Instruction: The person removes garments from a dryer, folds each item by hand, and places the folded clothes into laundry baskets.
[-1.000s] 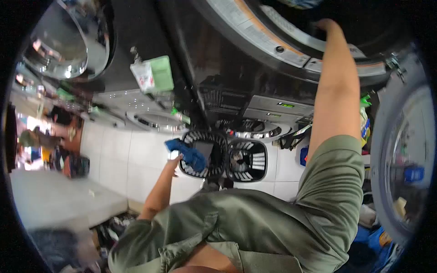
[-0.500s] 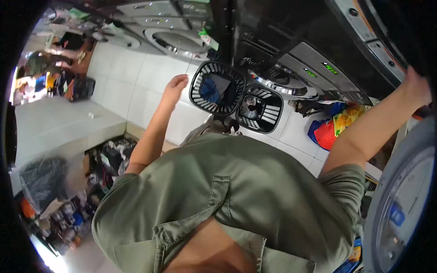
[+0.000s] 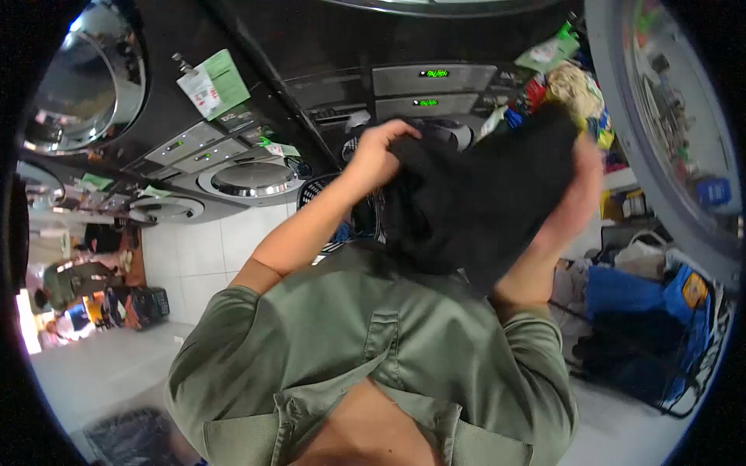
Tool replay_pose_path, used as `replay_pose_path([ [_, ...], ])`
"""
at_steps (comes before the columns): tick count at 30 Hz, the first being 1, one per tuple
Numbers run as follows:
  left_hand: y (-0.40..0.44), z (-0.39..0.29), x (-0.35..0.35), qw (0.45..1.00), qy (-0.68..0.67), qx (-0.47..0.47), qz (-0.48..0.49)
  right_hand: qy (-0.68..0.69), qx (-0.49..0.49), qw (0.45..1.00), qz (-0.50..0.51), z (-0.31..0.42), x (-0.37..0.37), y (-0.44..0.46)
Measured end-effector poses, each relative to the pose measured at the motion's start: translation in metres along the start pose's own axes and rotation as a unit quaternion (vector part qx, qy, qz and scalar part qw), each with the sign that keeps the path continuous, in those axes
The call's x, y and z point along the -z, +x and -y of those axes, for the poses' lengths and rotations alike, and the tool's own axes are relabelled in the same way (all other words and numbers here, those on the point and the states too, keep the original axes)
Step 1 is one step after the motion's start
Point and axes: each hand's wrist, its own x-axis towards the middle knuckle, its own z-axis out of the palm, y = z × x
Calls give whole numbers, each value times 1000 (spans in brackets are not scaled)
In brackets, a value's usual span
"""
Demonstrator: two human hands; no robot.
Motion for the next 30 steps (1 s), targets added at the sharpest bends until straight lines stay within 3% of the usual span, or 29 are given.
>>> replay_pose_path([
  [1,0,16,-2,999,15,50,-14,136,-65,969,198,20,-5,15],
  [2,-4,27,5,993,106,-1,-52,139,-58,960,237,31,7,30],
  [3,-10,41,15,976,193,-49,-90,95,-2,980,173,44,19,47],
  [5,-8,86,32,972,201,92,-83,-7,75,996,37,54,37,78],
  [7,-6,104,52,964,230,112,-69,123,-65,964,227,61,56,100],
  [8,-4,104,61,962,227,134,-68,124,-62,964,225,54,70,114],
  [9,-3,105,69,960,224,157,-67,-176,161,968,76,42,66,115],
  [10,0,106,78,961,-7,263,-84,-269,255,929,-19,34,65,112],
  [11,-2,77,86,968,25,224,-114,-361,321,864,-138,27,42,97],
  [13,-4,56,105,980,98,105,-137,-290,150,932,-155,22,79,113],
  [14,-5,28,115,975,111,146,-125,-291,147,933,-156,24,92,113],
  [15,-8,7,124,968,124,187,-113,-318,75,936,-133,27,104,112],
  [17,-15,19,151,977,177,117,-23,-380,-22,924,-36,41,136,110],
  [19,-31,-37,173,954,90,224,176,-363,-31,927,87,75,102,63],
  [21,-38,-41,186,944,-236,82,214,-123,-42,925,356,80,108,62],
  [22,-43,-39,178,903,-396,102,130,-27,-47,914,403,72,112,60],
  [23,-48,-43,152,833,-519,189,-26,32,-49,941,334,45,116,55],
  [24,-52,-38,115,768,-559,275,-151,73,-50,968,236,11,121,49],
  [25,-63,-20,82,816,-492,235,-192,96,-63,984,140,-31,129,44],
  [26,-87,1,61,766,-574,268,-111,145,-111,978,105,-69,135,23],
  [27,-113,17,42,605,-771,199,-17,206,-172,959,88,-103,138,-6],
  [28,-138,32,22,407,-890,181,100,280,-233,926,102,-128,138,-37],
  [30,-172,33,15,604,-735,307,-31,357,-319,868,130,-148,137,-68],
])
